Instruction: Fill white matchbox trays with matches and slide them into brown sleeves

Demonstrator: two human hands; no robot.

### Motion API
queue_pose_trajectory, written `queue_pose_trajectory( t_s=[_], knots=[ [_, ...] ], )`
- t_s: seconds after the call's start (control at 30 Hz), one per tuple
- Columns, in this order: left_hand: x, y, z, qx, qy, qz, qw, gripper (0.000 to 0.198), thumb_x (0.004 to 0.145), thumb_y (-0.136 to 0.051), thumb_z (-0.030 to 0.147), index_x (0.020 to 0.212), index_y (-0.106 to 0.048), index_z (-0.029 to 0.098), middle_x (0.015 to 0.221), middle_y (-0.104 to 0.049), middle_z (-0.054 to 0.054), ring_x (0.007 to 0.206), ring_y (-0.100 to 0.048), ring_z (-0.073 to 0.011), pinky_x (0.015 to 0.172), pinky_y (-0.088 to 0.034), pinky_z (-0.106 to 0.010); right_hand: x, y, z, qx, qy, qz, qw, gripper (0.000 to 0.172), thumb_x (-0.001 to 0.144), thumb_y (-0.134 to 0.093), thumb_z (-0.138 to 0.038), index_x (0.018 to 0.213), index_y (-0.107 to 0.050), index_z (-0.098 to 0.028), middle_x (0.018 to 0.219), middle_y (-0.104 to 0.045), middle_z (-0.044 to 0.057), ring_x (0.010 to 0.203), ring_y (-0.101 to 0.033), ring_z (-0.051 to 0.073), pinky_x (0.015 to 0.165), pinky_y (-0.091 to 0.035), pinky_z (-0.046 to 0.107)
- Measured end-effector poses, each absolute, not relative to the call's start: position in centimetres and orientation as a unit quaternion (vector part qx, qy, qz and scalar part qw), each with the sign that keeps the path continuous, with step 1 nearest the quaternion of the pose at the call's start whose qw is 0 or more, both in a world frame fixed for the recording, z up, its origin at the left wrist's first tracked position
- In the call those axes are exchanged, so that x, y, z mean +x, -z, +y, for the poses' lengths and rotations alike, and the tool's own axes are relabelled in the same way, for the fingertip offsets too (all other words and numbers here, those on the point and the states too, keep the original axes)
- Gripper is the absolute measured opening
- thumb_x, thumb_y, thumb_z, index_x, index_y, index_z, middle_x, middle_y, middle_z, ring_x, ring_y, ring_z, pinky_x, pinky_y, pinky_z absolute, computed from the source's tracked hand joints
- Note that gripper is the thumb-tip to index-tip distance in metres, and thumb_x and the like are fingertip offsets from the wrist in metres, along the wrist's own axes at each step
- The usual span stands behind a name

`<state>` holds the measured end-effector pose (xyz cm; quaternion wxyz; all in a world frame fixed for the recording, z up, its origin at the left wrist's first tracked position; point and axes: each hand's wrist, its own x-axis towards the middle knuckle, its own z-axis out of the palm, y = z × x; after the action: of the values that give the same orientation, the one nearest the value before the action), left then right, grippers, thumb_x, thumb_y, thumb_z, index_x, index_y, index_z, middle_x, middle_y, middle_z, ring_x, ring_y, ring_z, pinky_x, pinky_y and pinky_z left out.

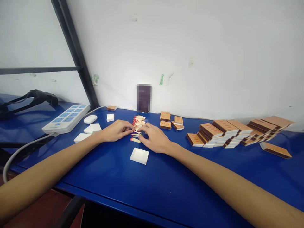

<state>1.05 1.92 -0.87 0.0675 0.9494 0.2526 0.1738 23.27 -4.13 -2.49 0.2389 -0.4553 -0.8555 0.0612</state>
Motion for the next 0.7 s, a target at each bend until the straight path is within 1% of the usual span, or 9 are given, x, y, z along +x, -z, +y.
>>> queue_pose_trajectory(
  t_s=[0.2, 0.4, 0.57, 0.7],
  knots=[
    [1.09, 0.83, 1.86, 0.952, -0.170, 0.248, 0.064, 0.022, 0.093, -0.046, 0.026, 0.098, -0.067, 0.019, 0.078, -0.063, -0.001, 0.067, -0.054, -0.0118, 0.063, -0.036, -0.023, 23.35, 2.51, -4.04, -0.439, -0.066, -0.861, 0.248, 0.030, 0.096, -0.040, -0.027, 0.115, -0.063, -0.020, 0.093, -0.054, 0.006, 0.084, -0.054, 0.018, 0.077, -0.042, 0.033],
    [1.11, 0.71, 1.69, 0.952, -0.170, 0.245, 0.068, 0.021, 0.092, -0.047, 0.023, 0.099, -0.067, 0.019, 0.085, -0.067, -0.001, 0.071, -0.057, -0.0124, 0.066, -0.038, -0.023, 23.43, 2.65, -4.00, -0.440, -0.055, -0.867, 0.226, 0.034, 0.096, -0.041, -0.027, 0.120, -0.063, -0.023, 0.093, -0.052, 0.006, 0.080, -0.053, 0.018, 0.075, -0.042, 0.033],
    [1.20, 0.53, 1.43, 0.951, -0.167, 0.252, 0.071, 0.021, 0.091, -0.047, 0.022, 0.097, -0.067, 0.019, 0.083, -0.066, -0.001, 0.071, -0.056, -0.0127, 0.066, -0.038, -0.024, 23.42, 2.60, -4.12, -0.441, -0.056, -0.869, 0.219, 0.035, 0.095, -0.041, -0.026, 0.123, -0.062, -0.022, 0.095, -0.053, 0.006, 0.082, -0.054, 0.018, 0.076, -0.043, 0.034],
    [1.21, 0.35, 1.23, 0.949, -0.164, 0.260, 0.074, 0.019, 0.090, -0.048, 0.022, 0.092, -0.066, 0.018, 0.075, -0.062, 0.000, 0.064, -0.053, -0.0117, 0.061, -0.036, -0.024, 23.40, 2.60, -4.17, -0.443, -0.057, -0.868, 0.218, 0.037, 0.095, -0.041, -0.027, 0.126, -0.060, -0.023, 0.098, -0.055, 0.007, 0.084, -0.055, 0.019, 0.078, -0.043, 0.035]
  ],
)
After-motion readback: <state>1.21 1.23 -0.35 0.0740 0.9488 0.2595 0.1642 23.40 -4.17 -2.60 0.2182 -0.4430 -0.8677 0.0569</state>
